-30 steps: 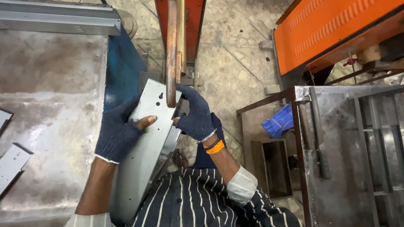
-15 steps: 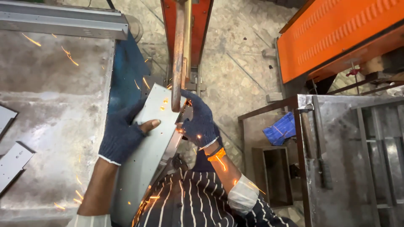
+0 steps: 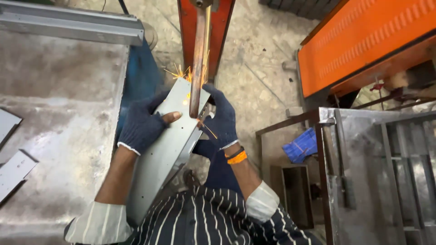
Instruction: Assembling metal enclosure components using spot welding and manual filing.
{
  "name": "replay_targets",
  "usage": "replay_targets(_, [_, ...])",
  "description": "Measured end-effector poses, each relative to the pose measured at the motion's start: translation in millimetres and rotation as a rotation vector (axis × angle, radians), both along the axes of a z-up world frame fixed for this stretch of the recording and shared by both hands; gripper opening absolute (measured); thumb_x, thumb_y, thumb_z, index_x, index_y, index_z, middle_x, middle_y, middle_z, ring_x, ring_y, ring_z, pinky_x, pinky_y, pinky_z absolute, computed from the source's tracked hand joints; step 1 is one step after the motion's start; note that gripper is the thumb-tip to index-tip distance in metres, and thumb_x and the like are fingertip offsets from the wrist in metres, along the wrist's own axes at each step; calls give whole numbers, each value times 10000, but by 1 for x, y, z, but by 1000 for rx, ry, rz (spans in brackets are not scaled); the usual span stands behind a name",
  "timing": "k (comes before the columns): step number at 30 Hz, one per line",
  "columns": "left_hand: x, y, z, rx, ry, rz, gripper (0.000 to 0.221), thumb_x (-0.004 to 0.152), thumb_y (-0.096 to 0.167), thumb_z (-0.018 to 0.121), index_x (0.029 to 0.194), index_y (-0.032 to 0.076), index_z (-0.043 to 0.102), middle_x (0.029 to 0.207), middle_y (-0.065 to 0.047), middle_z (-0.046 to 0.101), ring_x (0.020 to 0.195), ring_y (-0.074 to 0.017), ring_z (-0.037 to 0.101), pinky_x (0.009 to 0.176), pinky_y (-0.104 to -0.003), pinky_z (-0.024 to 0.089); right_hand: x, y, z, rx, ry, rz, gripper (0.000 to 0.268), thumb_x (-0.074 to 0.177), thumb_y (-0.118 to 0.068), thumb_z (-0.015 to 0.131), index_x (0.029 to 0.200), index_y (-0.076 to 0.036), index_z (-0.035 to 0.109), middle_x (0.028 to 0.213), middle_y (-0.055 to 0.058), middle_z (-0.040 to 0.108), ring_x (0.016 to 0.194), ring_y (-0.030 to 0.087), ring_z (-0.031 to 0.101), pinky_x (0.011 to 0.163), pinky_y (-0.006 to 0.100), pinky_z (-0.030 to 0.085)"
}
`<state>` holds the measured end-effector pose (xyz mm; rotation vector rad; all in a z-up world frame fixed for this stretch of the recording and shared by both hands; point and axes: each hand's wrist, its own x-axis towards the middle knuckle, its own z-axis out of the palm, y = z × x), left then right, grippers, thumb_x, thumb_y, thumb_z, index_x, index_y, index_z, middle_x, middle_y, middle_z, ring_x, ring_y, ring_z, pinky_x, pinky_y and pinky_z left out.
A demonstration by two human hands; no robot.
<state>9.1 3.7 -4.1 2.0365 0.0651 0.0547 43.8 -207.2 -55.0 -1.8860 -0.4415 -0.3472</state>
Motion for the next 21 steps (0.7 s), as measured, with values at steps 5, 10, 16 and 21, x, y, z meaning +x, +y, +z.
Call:
replay_targets(5, [-1,-1,38,27,131,-17,622,772,265,834,1355,111,685,1010,-121,809,794,-135,725,744,-309,576,-12,0,18,33,134,14,713,758,-60,734,1448,-63,554,1288,119,720,1186,218,726,1030,347,567])
replay_targets(10, [14,29,4,-6,82,-9,558,783,313,847,1269,65,728,990,-142,788,795,-148,715,731,-318,579,-47,5,13,-85,34,40,863,760,-186,881,1495,-14,462,1388,204,629,1286,328,626,1082,403,499])
replay_targets(16, [32,32,16,262,96,-33,590,747,432,861,1197,64,755,928,-184,757,788,-232,728,766,-367,562,-70,12,3,-183,33,-43,894,769,-188,866,1527,-5,430,1482,231,565,1364,378,564,1141,428,462])
replay_targets(21, [32,32,19,272,95,-35,511,752,414,859,1111,57,795,879,-174,769,774,-223,726,759,-354,557,-70,18,12,-150,60,-40,903,775,-150,843,1549,6,406,1421,236,610,1275,361,627,1070,404,509])
